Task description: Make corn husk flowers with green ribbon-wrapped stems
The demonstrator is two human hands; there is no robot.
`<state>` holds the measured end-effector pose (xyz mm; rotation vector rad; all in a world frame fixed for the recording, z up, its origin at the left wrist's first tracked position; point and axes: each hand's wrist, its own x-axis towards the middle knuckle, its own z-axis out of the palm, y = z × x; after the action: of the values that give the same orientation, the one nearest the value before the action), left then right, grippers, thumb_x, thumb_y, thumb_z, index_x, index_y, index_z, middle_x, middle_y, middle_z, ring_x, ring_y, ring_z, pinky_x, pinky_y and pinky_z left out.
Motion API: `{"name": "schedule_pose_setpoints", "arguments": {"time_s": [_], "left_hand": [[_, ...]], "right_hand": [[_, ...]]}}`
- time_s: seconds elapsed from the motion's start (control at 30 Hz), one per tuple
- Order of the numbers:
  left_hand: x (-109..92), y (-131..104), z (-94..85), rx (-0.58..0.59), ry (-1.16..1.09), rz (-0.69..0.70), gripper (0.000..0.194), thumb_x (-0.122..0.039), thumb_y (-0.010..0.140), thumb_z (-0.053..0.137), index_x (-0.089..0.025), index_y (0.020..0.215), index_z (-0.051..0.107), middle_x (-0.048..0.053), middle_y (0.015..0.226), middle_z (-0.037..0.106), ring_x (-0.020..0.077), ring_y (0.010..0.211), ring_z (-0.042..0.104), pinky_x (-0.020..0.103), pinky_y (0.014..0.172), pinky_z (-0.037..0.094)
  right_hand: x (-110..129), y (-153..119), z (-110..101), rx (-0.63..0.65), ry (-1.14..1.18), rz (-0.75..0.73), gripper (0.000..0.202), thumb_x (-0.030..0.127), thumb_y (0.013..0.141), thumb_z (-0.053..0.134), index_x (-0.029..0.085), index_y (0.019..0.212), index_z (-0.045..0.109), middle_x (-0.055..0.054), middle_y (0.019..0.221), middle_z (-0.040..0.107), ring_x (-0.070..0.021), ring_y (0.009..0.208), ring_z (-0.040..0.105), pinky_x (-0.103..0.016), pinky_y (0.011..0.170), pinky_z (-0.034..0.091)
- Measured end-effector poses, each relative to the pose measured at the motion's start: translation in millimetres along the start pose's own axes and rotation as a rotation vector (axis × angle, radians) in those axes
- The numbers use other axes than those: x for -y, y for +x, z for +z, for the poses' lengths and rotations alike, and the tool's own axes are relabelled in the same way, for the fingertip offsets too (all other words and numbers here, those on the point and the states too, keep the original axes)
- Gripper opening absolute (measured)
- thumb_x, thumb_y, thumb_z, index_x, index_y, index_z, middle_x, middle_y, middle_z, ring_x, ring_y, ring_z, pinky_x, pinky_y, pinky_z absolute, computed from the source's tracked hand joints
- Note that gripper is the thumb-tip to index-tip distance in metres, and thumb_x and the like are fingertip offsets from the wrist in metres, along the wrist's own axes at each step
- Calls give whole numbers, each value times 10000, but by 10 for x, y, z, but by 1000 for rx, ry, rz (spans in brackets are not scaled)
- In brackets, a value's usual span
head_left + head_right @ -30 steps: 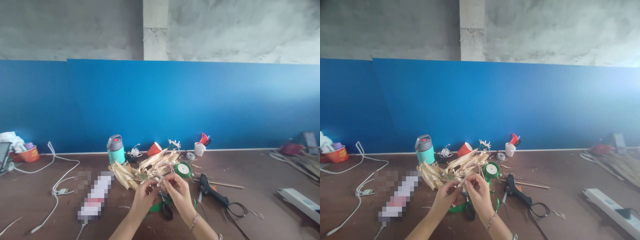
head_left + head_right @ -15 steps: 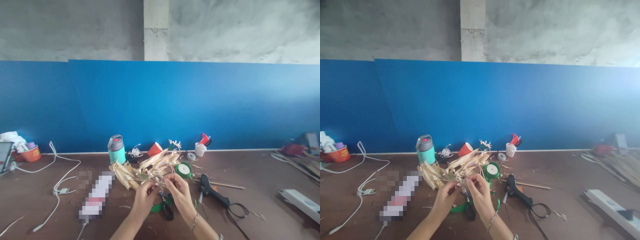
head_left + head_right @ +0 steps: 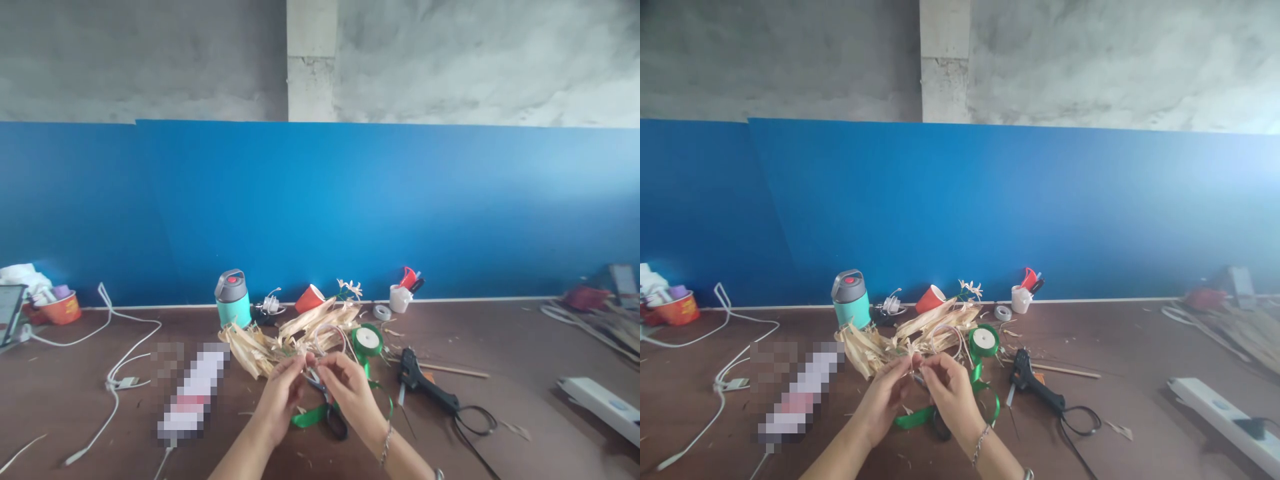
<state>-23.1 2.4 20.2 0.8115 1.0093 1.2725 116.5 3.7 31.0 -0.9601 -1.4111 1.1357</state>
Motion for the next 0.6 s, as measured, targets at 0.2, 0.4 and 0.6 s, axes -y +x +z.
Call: {"name": "schedule_pose_setpoints", "arguments": {"time_s": [0.2,0.4,0.6], "left_hand": [[-6,-14,20,77,-96,-73,397,-473,609,754,-156,847,730,-51,507,490,80,467,456,203,496,377],[-8,-37,33,94,-127,-104,401,-465,599,767,-150,844,727,-36,551,525,73,469,428,208,494,378],[-10,-49,35,88,-125,-104,378,-445,596,779,-155,834,731,-26,586,539,65,484,413,194,494,375]], "right_hand": [[-71,25,54,69,47,126,285,430,695,663,158,693,577,26,520,571,-90,382,507,-187,384,364],[-96,30,32,106,68,185,262,393,700,658,145,675,578,8,505,611,-90,385,525,-175,383,371],[-84,21,38,113,78,204,251,380,696,661,142,671,587,7,501,619,-81,372,511,-169,376,354]]}}
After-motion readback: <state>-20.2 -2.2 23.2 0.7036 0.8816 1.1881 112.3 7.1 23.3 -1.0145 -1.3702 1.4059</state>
